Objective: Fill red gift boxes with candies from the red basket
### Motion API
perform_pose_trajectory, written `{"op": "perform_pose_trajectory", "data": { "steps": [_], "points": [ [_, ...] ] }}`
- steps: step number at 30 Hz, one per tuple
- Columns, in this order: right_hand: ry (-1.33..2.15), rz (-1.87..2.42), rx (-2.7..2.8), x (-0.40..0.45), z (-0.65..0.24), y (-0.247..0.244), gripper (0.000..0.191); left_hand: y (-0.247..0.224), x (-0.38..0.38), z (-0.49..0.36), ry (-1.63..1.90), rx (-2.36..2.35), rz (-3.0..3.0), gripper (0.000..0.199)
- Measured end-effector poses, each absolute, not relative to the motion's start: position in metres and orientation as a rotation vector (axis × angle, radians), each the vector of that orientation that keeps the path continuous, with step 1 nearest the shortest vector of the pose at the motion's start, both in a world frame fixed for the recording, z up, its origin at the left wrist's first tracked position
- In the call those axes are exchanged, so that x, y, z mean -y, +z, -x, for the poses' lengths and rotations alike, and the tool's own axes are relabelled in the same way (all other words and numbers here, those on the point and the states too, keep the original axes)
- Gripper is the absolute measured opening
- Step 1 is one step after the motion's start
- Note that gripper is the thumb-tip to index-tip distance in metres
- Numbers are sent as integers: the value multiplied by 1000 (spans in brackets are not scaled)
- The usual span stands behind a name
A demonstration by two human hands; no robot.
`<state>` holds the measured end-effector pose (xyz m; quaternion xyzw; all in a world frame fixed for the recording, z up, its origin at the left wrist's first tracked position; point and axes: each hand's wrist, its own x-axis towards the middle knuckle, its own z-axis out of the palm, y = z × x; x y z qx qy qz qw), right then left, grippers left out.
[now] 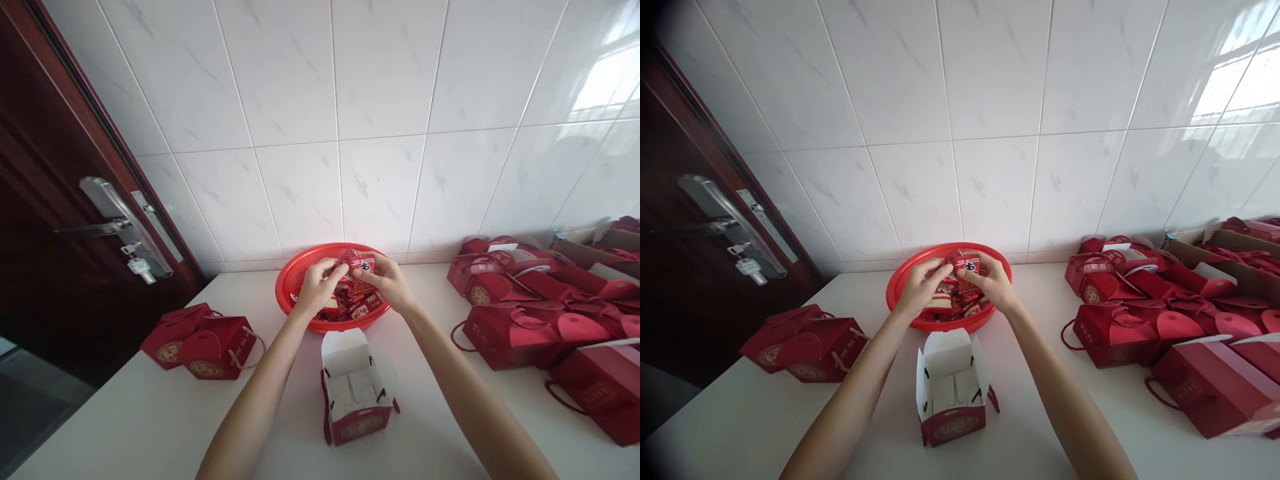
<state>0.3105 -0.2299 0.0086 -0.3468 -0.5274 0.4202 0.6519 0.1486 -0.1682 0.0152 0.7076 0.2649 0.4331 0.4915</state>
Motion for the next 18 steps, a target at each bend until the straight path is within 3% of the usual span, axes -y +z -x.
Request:
{"op": "perform_pose_trajectory", "data": {
  "steps": [6,18],
  "points": [
    [825,771,1304,249,-300,23,30,32,196,-144,1137,-656,-1786,46],
    [735,778,1421,289,-301,43,24,40,230,-130,1406,-583,-1897,34]
  ]
}}
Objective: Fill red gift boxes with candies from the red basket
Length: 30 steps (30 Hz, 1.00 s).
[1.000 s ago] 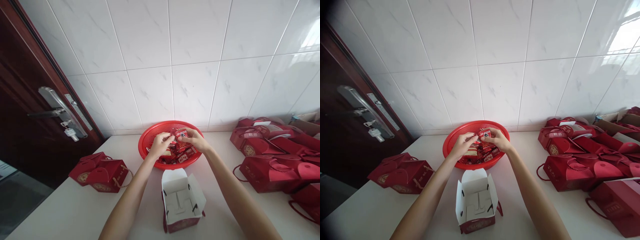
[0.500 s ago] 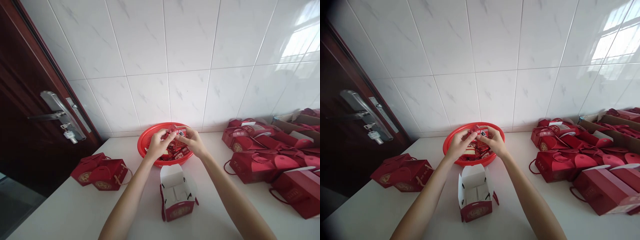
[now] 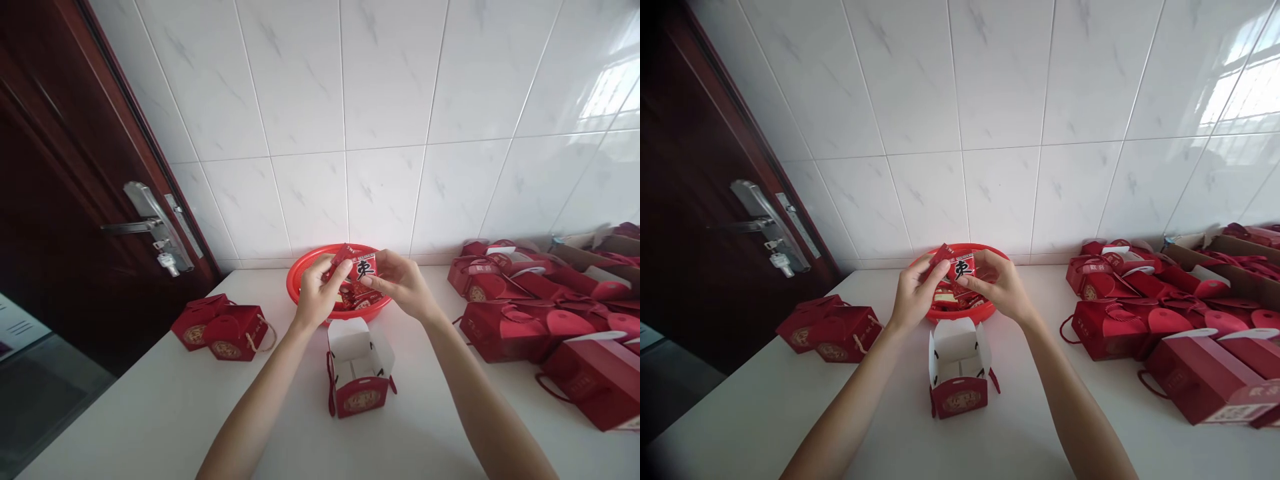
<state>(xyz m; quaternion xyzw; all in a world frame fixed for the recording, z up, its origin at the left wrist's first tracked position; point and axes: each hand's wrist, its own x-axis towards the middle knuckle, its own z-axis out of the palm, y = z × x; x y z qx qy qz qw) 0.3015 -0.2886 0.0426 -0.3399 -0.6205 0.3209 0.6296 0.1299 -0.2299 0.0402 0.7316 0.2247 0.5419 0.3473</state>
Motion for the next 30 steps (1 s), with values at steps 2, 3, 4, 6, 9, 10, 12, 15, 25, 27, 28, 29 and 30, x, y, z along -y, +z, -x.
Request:
{"op": "perform_pose_trajectory", "data": {
  "steps": [2,3,4,6,9,10,12,15,25,27,28,29,30],
  "points": [
    [726,768,1434,292,-299,43,20,40,233,-127,1369,-596,-1827,34],
    [728,762,1433,293,-298,43,20,41,234,-126,1348,-602,-1791,34],
    [734,754,1428,294,-297,44,19,41,234,-124,1328,-603,-1760,34],
    [761,737,1414,296,-295,46,19,42,235,-120,1282,-587,-1726,34],
    [818,717,1400,299,-295,49,21,45,237,-114,1227,-563,-1751,36],
    [845,712,1400,299,-296,49,22,46,238,-112,1222,-558,-1775,36],
    [900,703,1410,300,-297,50,22,48,239,-109,1229,-550,-1830,36],
    [940,697,1437,300,-301,49,21,50,240,-104,1228,-529,-1922,34],
    [847,985,1638,312,-314,56,15,81,242,-50,789,-560,-2347,31],
    [826,1064,1821,312,-306,55,7,87,248,-43,599,-484,-2392,35],
    [814,1117,1905,311,-301,53,6,90,251,-41,533,-454,-2393,36],
    [800,1186,1978,310,-296,51,8,91,253,-40,474,-428,-2383,36],
    [776,1277,2042,309,-291,49,11,92,254,-41,412,-402,-2364,34]
  ]
}}
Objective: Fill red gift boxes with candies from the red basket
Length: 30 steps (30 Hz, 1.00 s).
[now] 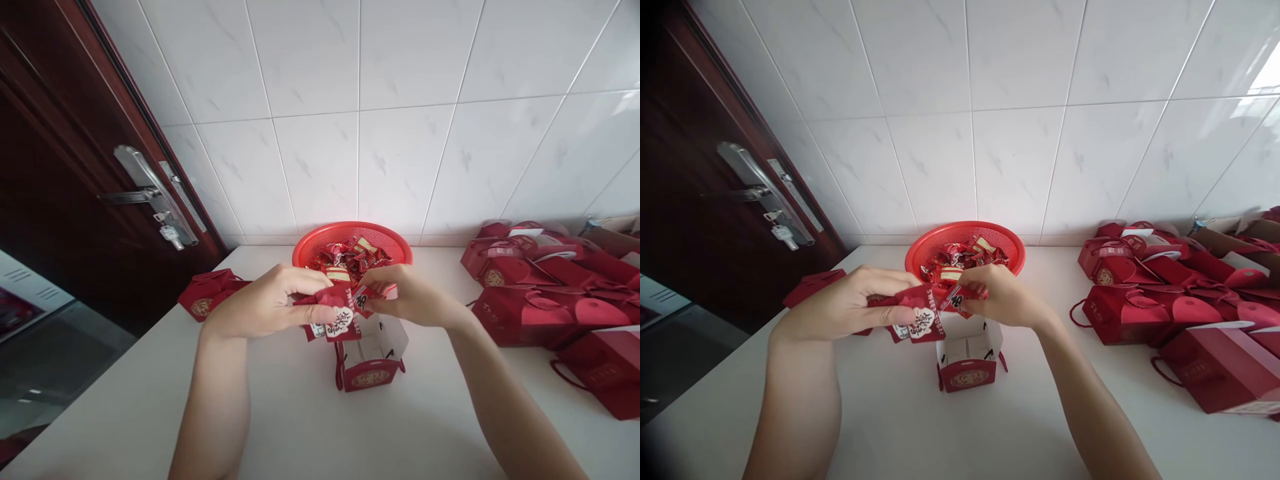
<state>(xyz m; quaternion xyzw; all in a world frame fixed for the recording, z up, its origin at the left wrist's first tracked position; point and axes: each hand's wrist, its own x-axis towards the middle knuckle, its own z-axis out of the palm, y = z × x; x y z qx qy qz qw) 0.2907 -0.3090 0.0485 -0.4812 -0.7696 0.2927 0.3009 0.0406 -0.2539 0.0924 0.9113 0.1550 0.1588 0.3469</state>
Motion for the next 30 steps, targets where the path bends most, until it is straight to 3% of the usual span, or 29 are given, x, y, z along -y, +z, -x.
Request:
{"op": "perform_pose_trajectory", "data": {
  "steps": [5,10,21,30],
  "points": [
    [510,1666,2270,304,-274,38,20,89,248,-47,-35,-241,-2179,23],
    [389,1558,2532,305,-267,33,20,80,241,-53,-222,-341,-2115,23],
    [313,1569,2627,304,-249,23,26,76,237,-47,-266,-379,-2138,27],
    [453,1444,2416,312,-272,37,33,78,240,-47,-218,-430,-2184,33]
  ]
}}
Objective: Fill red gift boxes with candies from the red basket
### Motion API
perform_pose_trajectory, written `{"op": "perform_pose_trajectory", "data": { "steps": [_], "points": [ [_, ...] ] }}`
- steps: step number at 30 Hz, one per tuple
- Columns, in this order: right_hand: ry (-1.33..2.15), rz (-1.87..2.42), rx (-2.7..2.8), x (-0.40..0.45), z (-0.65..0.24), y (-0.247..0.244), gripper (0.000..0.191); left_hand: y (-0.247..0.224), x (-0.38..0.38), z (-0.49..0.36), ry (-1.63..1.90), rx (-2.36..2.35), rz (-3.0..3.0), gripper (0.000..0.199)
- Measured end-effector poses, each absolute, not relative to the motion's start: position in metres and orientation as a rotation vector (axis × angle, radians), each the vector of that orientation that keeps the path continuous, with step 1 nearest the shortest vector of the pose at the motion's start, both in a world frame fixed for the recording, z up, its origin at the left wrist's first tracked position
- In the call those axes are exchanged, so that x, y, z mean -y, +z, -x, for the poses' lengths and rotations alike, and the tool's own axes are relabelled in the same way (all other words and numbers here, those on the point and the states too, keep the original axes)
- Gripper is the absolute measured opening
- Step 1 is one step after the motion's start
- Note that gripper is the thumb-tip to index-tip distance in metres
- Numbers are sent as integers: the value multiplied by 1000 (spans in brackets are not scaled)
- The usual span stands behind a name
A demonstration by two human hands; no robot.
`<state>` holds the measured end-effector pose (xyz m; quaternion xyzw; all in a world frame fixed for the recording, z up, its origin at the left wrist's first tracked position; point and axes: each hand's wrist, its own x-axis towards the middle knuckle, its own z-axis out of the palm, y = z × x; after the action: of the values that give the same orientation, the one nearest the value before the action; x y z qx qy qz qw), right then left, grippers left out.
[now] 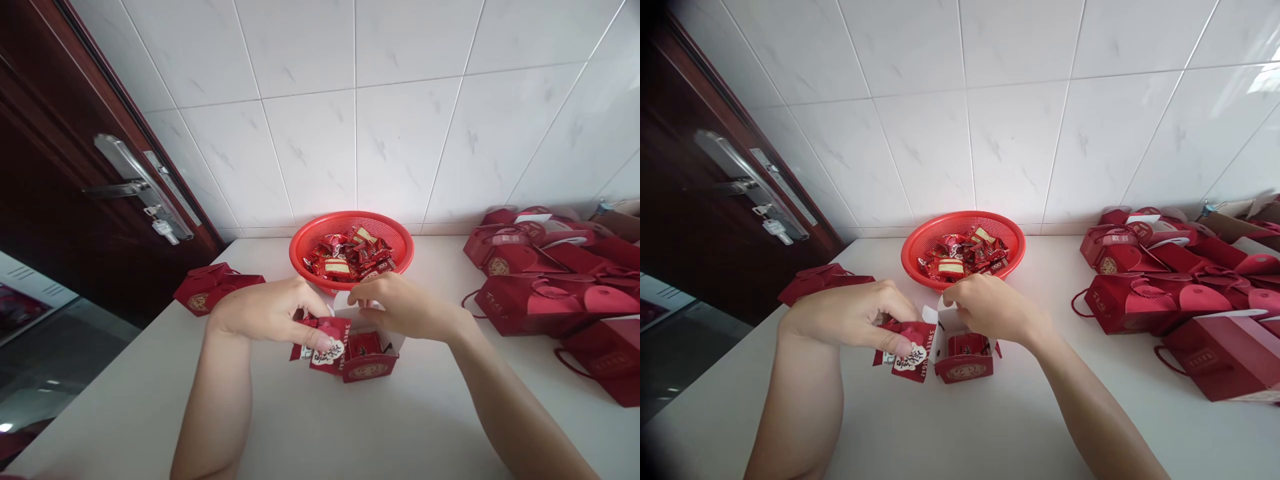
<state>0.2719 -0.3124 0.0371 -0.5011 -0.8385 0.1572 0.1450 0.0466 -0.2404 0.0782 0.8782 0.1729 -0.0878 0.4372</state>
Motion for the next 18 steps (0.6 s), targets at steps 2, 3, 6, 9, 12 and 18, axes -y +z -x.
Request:
{"op": "perform_pose_trajectory", "data": {
  "steps": [2,3,6,9,12,18],
  "points": [
    [537,1385,2352,315,-277,41,21,80,242,-49,-93,-496,-2214,34],
    [572,1347,2320,316,-280,44,15,80,244,-51,1,-545,-2229,36],
    [635,1239,2202,319,-287,50,16,81,247,-59,282,-684,-2231,42],
    [716,1154,2102,321,-293,56,13,80,249,-66,402,-740,-2180,40],
    [840,1087,2042,322,-293,59,15,77,250,-71,453,-770,-2153,38],
    [889,1015,1920,317,-292,54,11,79,245,-63,325,-692,-2240,38]
  ]
}}
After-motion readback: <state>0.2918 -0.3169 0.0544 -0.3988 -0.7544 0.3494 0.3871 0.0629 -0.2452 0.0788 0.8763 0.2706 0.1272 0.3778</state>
